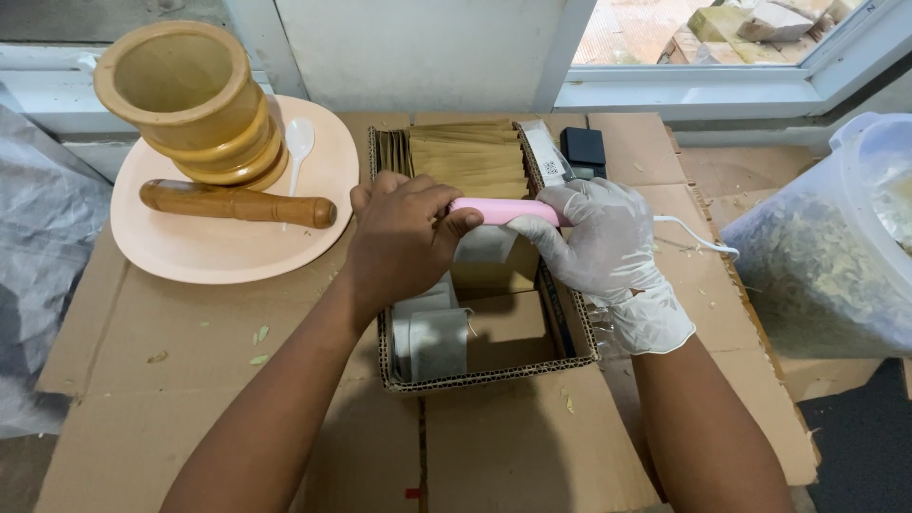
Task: Sealing small white pouches of tea or herbs using a handheld heat sealer and placing them into a cardboard box.
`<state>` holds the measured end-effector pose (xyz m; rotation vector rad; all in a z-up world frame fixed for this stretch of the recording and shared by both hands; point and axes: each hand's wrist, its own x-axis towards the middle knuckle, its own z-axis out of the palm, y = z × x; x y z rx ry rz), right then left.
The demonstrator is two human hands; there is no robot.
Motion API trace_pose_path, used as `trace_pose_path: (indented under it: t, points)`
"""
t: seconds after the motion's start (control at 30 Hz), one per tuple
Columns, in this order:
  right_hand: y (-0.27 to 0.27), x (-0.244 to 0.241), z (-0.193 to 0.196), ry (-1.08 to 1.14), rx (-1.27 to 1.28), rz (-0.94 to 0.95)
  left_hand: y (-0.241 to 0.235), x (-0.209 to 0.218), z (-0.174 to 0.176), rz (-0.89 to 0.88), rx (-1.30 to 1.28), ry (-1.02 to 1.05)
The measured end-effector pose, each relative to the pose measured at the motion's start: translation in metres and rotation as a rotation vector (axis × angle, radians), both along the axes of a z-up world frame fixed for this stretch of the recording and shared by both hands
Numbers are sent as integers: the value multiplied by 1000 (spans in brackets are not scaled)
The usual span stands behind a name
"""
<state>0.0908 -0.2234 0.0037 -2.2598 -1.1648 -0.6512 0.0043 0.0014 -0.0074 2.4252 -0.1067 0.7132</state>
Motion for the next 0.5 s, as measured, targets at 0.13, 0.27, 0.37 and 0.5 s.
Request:
trace_pose_path:
  t: [0.13, 0.27, 0.37, 0.5]
  points:
    - [1, -1, 3, 17, -4, 1, -3, -5, 8, -15, -10, -22]
    - [0, -1, 3, 23, -2, 2, -5, -7, 11, 1, -20, -34]
    - [0, -1, 3, 28, -9, 1, -3, -4, 5, 13, -14, -23]
    - [1, 0, 3, 23, -17, 5, -4, -7, 11, -2, -30, -27]
